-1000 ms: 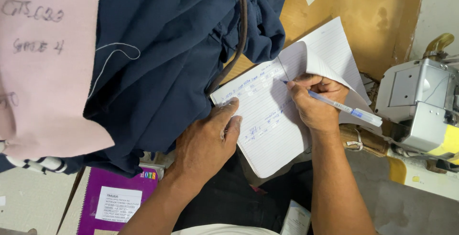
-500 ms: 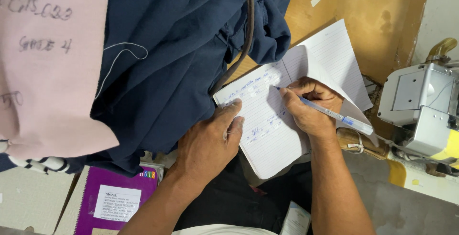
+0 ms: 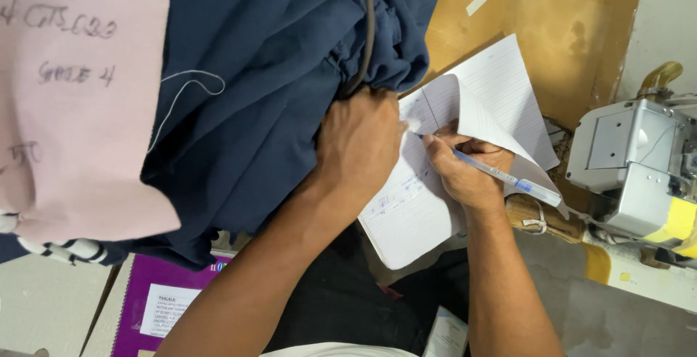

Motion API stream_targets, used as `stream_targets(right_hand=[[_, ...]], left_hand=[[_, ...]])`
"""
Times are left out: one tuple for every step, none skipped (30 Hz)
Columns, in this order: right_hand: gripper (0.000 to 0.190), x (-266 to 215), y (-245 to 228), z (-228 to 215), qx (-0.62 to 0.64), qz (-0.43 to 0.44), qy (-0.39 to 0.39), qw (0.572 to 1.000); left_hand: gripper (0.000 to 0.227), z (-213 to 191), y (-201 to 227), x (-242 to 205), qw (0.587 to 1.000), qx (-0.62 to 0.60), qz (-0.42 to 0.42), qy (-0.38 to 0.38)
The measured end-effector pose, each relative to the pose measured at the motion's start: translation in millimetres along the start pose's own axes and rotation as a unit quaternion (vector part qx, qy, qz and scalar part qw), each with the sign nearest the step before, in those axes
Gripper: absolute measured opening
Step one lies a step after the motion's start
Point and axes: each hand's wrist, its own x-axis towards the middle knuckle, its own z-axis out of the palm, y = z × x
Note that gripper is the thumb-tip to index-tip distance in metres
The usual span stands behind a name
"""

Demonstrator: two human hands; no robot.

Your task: The person picks up a notebook and a pen, then writes in the notebook while seated. They handle a pink paper note attached to a pile of dark blue garments and continue writing in the notebook.

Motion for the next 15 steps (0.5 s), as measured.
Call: stream_targets(right_hand=[[0.01, 1.2, -4.3, 0.3, -0.002, 0.002, -0.006, 1.0], [0.011, 2.4, -7.9, 0.8, -0.004, 0.003, -0.013, 1.0], [0.011, 1.7, -4.4, -0.2, -0.003, 0.004, -0.012, 1.0], [0.013, 0.9, -0.8, -0.9, 0.005, 0.007, -0.011, 1.0], [0.015, 0.2, 2.5, -1.7, 0.014, 0.009, -0.011, 1.0], [0.015, -0.6, -0.9, -1.2, 0.014, 0.01, -0.011, 1.0], [0.017, 0.0, -4.7, 0.0, -0.018, 0.002, -0.018, 1.0], [0.02, 0.8, -8.7, 1.0, -0.05, -0.006, -0.025, 0.998], [0.02, 3.0, -10.5, 0.8, -0.05, -0.006, -0.024, 0.998], [0.022, 5.1, -12.0, 0.7, -0.059, -0.007, -0.029, 0.998], [0.023, 5.8, -13.2, 0.6, -0.069, -0.006, -0.036, 0.997], [0.023, 6.7, -15.5, 1.2, -0.069, -0.005, -0.035, 0.997], [0.023, 7.0, -17.8, 2.0, -0.076, -0.014, -0.04, 0.996], [0.023, 7.0, -20.2, 3.2, -0.083, -0.023, -0.045, 0.995], [0.023, 6.8, -22.1, 2.2, -0.082, -0.023, -0.046, 0.995]], left_hand=[[0.022, -1.2, 1.9, 2.7, 0.998, 0.047, -0.008, -0.052], [0.012, -1.9, 3.4, 5.5, 0.99, 0.093, -0.015, -0.103], [0.012, -1.2, 3.2, 7.0, 0.99, 0.093, -0.015, -0.105], [0.01, -0.6, 2.8, 8.4, 0.989, 0.091, -0.022, -0.115], [0.009, -0.2, 2.6, 9.6, 0.988, 0.088, -0.03, -0.124], [0.009, -1.3, 3.8, 9.5, 0.988, 0.088, -0.031, -0.125], [0.008, -3.4, 4.9, 10.4, 0.988, 0.083, -0.03, -0.127], [0.007, -5.7, 6.3, 11.6, 0.988, 0.078, -0.029, -0.13], [0.007, -5.6, 7.2, 12.1, 0.988, 0.079, -0.028, -0.13], [0.008, -5.3, 7.9, 12.5, 0.987, 0.079, -0.034, -0.136], [0.01, -4.5, 8.2, 11.6, 0.986, 0.079, -0.04, -0.143], [0.01, -7.5, 10.4, 12.9, 0.985, 0.08, -0.04, -0.144], [0.01, -10.3, 12.2, 13.3, 0.985, 0.07, -0.044, -0.154], [0.01, -13.4, 13.7, 13.4, 0.983, 0.061, -0.047, -0.164], [0.01, -13.8, 13.4, 13.3, 0.983, 0.062, -0.048, -0.164]])
